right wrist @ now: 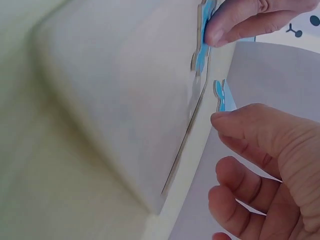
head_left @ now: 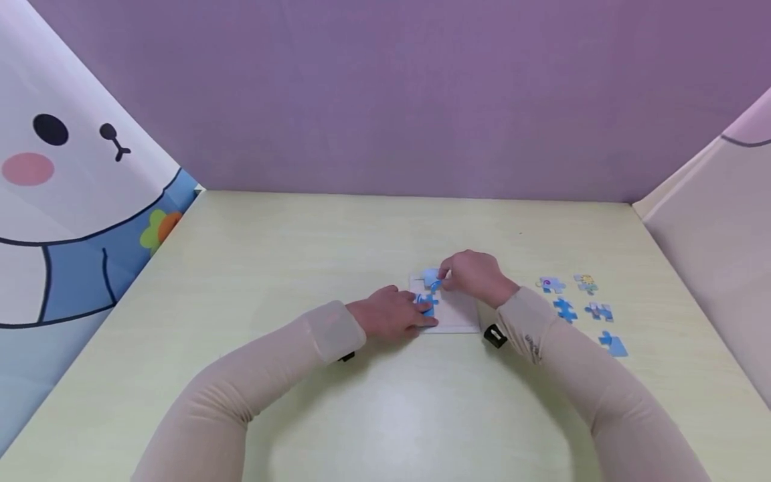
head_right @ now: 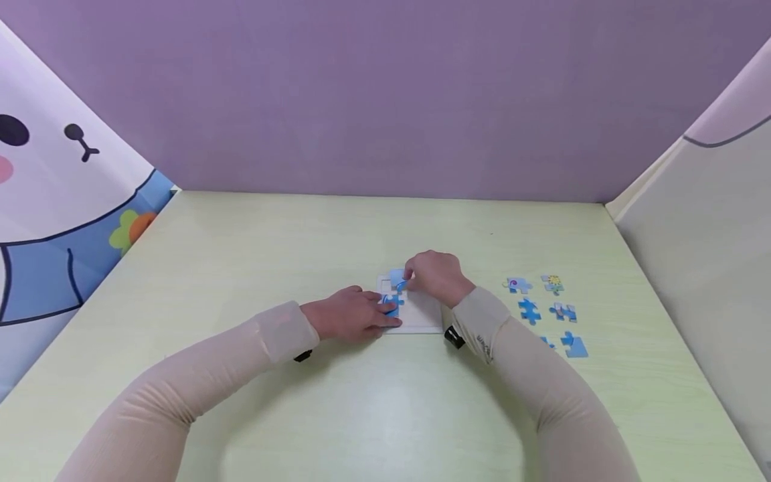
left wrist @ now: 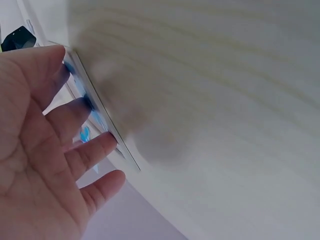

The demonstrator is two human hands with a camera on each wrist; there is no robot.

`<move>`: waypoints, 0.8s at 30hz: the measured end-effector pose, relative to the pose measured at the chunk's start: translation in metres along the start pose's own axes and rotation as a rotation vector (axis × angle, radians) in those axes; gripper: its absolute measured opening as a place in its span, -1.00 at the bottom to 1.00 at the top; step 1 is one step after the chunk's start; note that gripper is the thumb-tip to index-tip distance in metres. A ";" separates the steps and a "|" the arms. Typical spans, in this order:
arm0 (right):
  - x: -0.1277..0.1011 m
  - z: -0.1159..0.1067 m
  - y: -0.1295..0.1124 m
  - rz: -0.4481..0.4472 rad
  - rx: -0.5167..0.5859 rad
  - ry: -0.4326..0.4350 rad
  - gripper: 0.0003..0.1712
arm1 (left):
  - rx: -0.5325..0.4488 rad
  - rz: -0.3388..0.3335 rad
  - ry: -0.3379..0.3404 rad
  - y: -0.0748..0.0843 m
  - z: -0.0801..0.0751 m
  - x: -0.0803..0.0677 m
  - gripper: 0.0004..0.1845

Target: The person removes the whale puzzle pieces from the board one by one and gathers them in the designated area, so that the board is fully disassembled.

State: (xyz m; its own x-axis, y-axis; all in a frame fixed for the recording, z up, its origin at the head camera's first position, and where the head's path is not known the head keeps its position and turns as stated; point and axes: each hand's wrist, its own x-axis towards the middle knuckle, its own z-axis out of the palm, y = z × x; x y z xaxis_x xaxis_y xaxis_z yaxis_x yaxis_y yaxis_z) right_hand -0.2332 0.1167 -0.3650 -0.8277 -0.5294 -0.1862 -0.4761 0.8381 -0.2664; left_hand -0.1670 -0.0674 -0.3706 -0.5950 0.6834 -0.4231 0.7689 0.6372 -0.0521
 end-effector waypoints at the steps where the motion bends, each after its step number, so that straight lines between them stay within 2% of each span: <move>1: -0.001 0.000 0.002 -0.001 0.004 0.000 -0.82 | -0.009 0.002 0.003 -0.001 0.000 0.000 -0.53; 9: -0.014 -0.002 0.026 0.042 0.038 0.010 -0.80 | -0.099 0.046 0.097 -0.005 -0.002 0.004 -0.58; 14: -0.026 -0.005 0.043 0.074 0.086 0.024 -0.80 | -0.138 0.039 0.129 -0.006 -0.005 0.005 -0.60; 18: -0.035 -0.011 0.055 0.099 0.113 0.023 -0.79 | -0.138 -0.001 0.118 -0.008 -0.004 0.008 -0.50; 24: -0.044 -0.015 0.072 0.125 0.123 0.020 -0.77 | -0.171 -0.074 0.050 -0.014 -0.005 0.015 -0.27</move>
State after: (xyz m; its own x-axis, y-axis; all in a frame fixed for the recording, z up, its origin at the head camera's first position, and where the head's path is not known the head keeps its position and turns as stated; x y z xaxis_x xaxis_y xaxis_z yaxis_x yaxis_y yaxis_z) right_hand -0.2352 0.2024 -0.3622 -0.8844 -0.4184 -0.2065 -0.3302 0.8739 -0.3567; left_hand -0.1876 -0.0643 -0.3715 -0.6629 0.6463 -0.3780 0.6739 0.7350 0.0749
